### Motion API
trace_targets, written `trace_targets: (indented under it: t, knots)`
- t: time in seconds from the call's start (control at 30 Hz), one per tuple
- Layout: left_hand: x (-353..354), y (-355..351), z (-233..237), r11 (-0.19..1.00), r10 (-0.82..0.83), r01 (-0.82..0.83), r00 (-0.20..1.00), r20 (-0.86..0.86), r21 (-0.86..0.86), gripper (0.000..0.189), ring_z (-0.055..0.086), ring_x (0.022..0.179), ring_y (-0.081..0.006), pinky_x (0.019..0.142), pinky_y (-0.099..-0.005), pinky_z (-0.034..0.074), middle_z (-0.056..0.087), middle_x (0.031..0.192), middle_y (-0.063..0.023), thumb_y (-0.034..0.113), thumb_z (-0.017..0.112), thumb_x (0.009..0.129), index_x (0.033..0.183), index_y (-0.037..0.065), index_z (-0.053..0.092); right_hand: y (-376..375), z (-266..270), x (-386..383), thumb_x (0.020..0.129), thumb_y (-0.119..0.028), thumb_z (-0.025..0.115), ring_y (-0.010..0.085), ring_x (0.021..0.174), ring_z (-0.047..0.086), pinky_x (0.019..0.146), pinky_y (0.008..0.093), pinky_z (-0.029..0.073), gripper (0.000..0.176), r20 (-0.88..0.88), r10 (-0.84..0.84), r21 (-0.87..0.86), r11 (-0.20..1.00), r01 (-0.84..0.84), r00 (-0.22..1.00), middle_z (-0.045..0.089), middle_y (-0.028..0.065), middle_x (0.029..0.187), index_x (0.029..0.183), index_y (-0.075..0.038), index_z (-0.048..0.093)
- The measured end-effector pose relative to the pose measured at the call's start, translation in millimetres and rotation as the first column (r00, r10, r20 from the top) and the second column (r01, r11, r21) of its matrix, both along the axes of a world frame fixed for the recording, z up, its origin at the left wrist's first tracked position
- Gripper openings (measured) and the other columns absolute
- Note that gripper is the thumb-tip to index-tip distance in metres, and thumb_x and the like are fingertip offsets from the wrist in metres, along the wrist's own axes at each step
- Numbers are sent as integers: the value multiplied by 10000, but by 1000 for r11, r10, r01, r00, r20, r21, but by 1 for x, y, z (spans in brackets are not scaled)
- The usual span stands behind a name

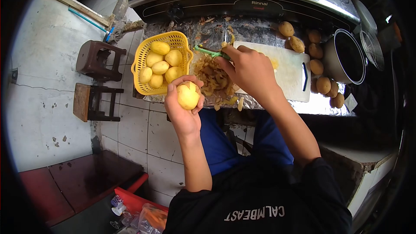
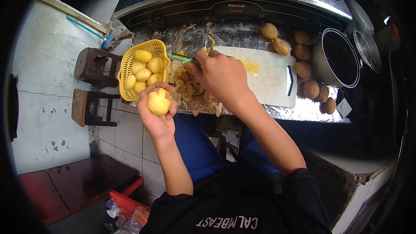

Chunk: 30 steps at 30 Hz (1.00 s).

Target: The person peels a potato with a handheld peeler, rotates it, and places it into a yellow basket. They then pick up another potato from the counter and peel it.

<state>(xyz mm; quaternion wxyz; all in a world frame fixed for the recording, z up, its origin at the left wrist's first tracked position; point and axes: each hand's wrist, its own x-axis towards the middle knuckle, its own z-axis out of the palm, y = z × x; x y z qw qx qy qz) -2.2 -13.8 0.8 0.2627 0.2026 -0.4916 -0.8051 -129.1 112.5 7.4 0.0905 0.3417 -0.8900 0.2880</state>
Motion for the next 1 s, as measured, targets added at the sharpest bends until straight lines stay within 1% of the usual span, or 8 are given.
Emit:
trace_targets:
  t: [0.13,0.2,0.27,0.3,0.37,0.57,0.77,1.0]
  knots:
    - [8,0,6,997,-47,46,999,22,62,458,467,542,-125,431,-204,297,630,938,-160,439,381,991,1126,30,539,2,-1,-13,932,-387,601,363,601,652,541,452,521,337,-31,65,-53,996,-66,997,643,172,670,855,-63,650]
    - [18,-2,3,987,-135,139,990,-43,80,430,490,605,-130,471,-200,320,611,1044,-161,410,446,975,1228,66,494,3,2,-10,935,-369,605,375,592,638,543,465,506,328,94,-39,-24,999,41,995,621,172,621,848,-55,644]
    - [15,1,11,969,-208,224,968,-138,106,458,509,698,-138,514,-210,332,577,1140,-160,356,549,935,1288,76,464,6,5,-9,944,-344,605,393,586,620,536,473,485,310,159,-1,-155,988,26,987,598,179,591,854,-49,629]
    - [20,-4,13,926,-335,364,915,-223,103,534,533,830,-136,615,-228,419,550,1196,-135,206,663,869,1327,55,434,10,12,0,950,-331,601,395,582,613,529,471,478,305,225,69,-208,978,-21,972,594,180,592,852,-42,614]
    - [23,0,13,938,-339,346,927,-157,18,548,539,869,-132,686,-242,450,555,1184,-120,135,679,845,1325,38,434,20,31,20,956,-300,596,393,558,598,515,464,468,277,294,239,-283,947,-154,925,588,176,596,862,-40,576]
    - [38,9,28,919,-357,348,934,-20,-184,537,565,1083,-138,964,-294,455,575,1160,-91,-30,674,817,1301,-14,441,43,55,66,947,-309,603,330,493,589,454,418,461,236,40,346,-153,929,-336,937,588,104,583,875,-86,574]
    - [48,10,33,847,-413,385,911,4,-367,527,569,1052,-125,943,-281,455,587,1169,-94,-68,640,784,1282,-24,475,53,55,76,948,-323,600,322,490,591,443,408,455,247,80,359,-127,929,-348,930,586,90,576,873,-90,569]
    - [59,14,44,858,-425,426,903,69,-288,561,571,1030,-117,900,-253,461,584,1180,-93,-98,607,751,1296,-50,488,52,57,75,958,-332,578,350,503,584,472,436,455,255,159,413,-234,898,-373,897,571,111,546,879,-89,568]
